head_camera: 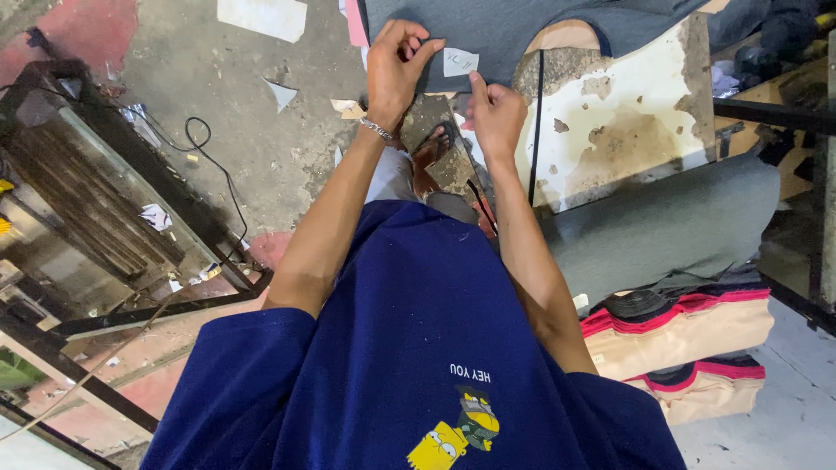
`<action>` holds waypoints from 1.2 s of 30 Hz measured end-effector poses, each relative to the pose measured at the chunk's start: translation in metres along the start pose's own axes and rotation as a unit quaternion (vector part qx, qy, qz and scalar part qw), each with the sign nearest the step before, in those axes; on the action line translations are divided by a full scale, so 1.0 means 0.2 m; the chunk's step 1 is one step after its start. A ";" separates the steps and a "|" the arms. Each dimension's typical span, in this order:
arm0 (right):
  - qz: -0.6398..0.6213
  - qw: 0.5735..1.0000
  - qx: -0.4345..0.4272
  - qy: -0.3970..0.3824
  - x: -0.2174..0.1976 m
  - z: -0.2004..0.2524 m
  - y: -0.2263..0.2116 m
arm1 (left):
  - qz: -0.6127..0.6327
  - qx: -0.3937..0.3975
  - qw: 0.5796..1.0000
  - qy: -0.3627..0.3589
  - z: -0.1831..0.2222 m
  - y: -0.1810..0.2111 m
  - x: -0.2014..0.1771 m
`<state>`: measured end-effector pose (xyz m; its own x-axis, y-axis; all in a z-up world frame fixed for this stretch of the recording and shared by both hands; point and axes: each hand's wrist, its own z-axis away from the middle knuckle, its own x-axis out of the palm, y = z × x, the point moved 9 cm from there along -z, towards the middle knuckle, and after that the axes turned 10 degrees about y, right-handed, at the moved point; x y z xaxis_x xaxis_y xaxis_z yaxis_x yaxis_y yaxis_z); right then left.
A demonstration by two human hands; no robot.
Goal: The person is sorting and stacking cut fabric pieces for garment production, checking size labels on each piece.
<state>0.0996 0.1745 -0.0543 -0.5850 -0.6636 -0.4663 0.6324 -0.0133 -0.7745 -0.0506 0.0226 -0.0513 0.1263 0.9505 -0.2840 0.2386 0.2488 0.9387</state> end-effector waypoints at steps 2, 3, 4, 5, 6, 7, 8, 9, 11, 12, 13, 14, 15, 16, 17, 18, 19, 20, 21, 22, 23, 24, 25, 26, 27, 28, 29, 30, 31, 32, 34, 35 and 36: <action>0.045 0.989 -0.137 0.043 -0.06 0.04 -0.12 | -0.001 0.002 1.000 -0.028 0.02 0.00 0.00; 0.045 0.989 -0.137 0.043 -0.04 0.02 -0.11 | -0.002 0.002 1.000 -0.028 0.02 -0.01 0.01; 0.056 0.982 -0.177 0.044 -0.03 0.00 -0.12 | -0.001 0.019 0.999 -0.041 0.04 -0.01 0.02; 0.066 0.973 -0.217 0.045 -0.01 -0.01 -0.14 | -0.001 0.036 0.998 -0.054 0.05 0.00 0.03; 0.066 0.973 -0.218 0.044 0.00 -0.02 -0.16 | -0.001 0.037 0.998 -0.052 0.05 -0.01 0.03; 0.056 0.979 -0.193 0.042 0.00 -0.04 -0.17 | -0.011 0.030 0.998 -0.055 0.05 -0.02 0.03; 0.046 0.984 -0.168 0.040 0.01 -0.06 -0.18 | -0.021 0.024 0.998 -0.056 0.04 -0.04 0.04; 0.045 0.984 -0.170 0.039 0.01 -0.06 -0.21 | -0.022 0.025 0.998 -0.054 0.04 -0.04 0.05; 0.007 1.000 -0.018 0.005 0.03 -0.09 -0.13 | -0.034 0.005 0.999 -0.026 0.02 -0.06 0.04; 0.007 1.000 -0.019 0.002 0.03 -0.08 -0.15 | -0.035 0.005 0.999 -0.024 0.02 -0.05 0.03; -0.031 0.999 0.029 0.001 0.03 -0.07 -0.14 | -0.034 0.008 0.999 -0.017 0.01 -0.03 0.03; -0.070 0.994 0.078 0.001 0.03 -0.06 -0.12 | -0.034 0.012 0.999 -0.013 0.01 -0.02 0.03; -0.070 0.994 0.078 -0.001 0.03 -0.05 -0.12 | -0.035 0.011 0.999 -0.012 0.03 -0.01 0.03; -0.089 0.990 0.113 -0.001 0.03 -0.04 -0.10 | -0.048 0.016 0.999 -0.012 0.03 0.00 0.03; -0.107 0.983 0.148 -0.002 0.03 -0.04 -0.08 | -0.061 0.021 0.998 -0.011 0.04 0.01 0.04; -0.110 0.983 0.147 0.000 0.02 -0.04 -0.06 | -0.061 0.024 0.998 -0.013 0.06 0.05 0.05; -0.132 0.978 0.163 -0.004 0.01 -0.04 -0.04 | -0.122 0.085 0.988 -0.030 0.10 0.13 0.09; -0.156 0.971 0.179 -0.006 0.00 -0.04 -0.01 | -0.182 0.148 0.971 -0.048 0.13 0.21 0.13; -0.161 0.971 0.180 -0.002 -0.02 -0.04 0.00 | -0.181 0.152 0.970 -0.052 0.15 0.29 0.13; -0.173 0.967 0.184 0.037 -0.08 -0.02 0.02 | -0.190 0.193 0.960 -0.064 0.19 0.39 0.15; -0.185 0.962 0.188 0.075 -0.15 -0.01 0.06 | -0.199 0.234 0.949 -0.075 0.23 0.49 0.18; -0.193 0.957 0.195 0.094 -0.21 0.01 0.13 | -0.187 0.242 0.948 -0.092 0.26 0.45 0.23; -0.191 0.964 0.151 0.104 -0.28 0.02 0.17 | -0.225 0.262 0.931 -0.115 0.29 0.40 0.30; -0.188 0.969 0.109 0.121 -0.36 0.03 0.21 | -0.258 0.285 0.912 -0.140 0.33 0.36 0.39; -0.196 0.963 0.117 0.146 -0.47 0.07 0.27 | -0.242 0.298 0.909 -0.160 0.30 0.33 0.39; -0.160 0.969 0.037 0.186 -0.62 0.13 0.25 | -0.349 0.270 0.881 -0.170 0.25 0.24 0.39; -0.116 0.967 -0.041 0.224 -0.75 0.20 0.24 | -0.452 0.244 0.840 -0.175 0.20 0.15 0.40; -0.116 0.960 -0.025 0.253 -0.88 0.26 0.35 | -0.435 0.261 0.838 -0.198 0.21 0.23 0.42; -0.046 0.936 -0.112 0.332 -1.05 0.36 0.36 | -0.501 0.219 0.800 -0.247 0.20 0.23 0.43; 0.031 0.896 -0.198 0.396 -1.17 0.46 0.35 | -0.568 0.177 0.750 -0.288 0.18 0.22 0.43; 0.072 0.850 -0.186 0.487 -1.42 0.62 0.52 | -0.580 0.187 0.735 -0.298 0.19 0.23 0.45; 0.108 0.805 -0.188 0.552 -1.53 0.74 0.59 | -0.602 0.179 0.722 -0.290 0.18 0.24 0.43; 0.105 0.798 -0.175 0.567 -1.58 0.77 0.84 | -0.599 0.199 0.717 -0.296 0.19 0.17 0.45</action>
<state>0.4691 0.2678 0.0283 -0.6930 0.4835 -0.5348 0.7131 0.3504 -0.6072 0.0060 0.1086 -0.0529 -0.0395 -0.1753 -0.9837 0.7586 0.6355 -0.1437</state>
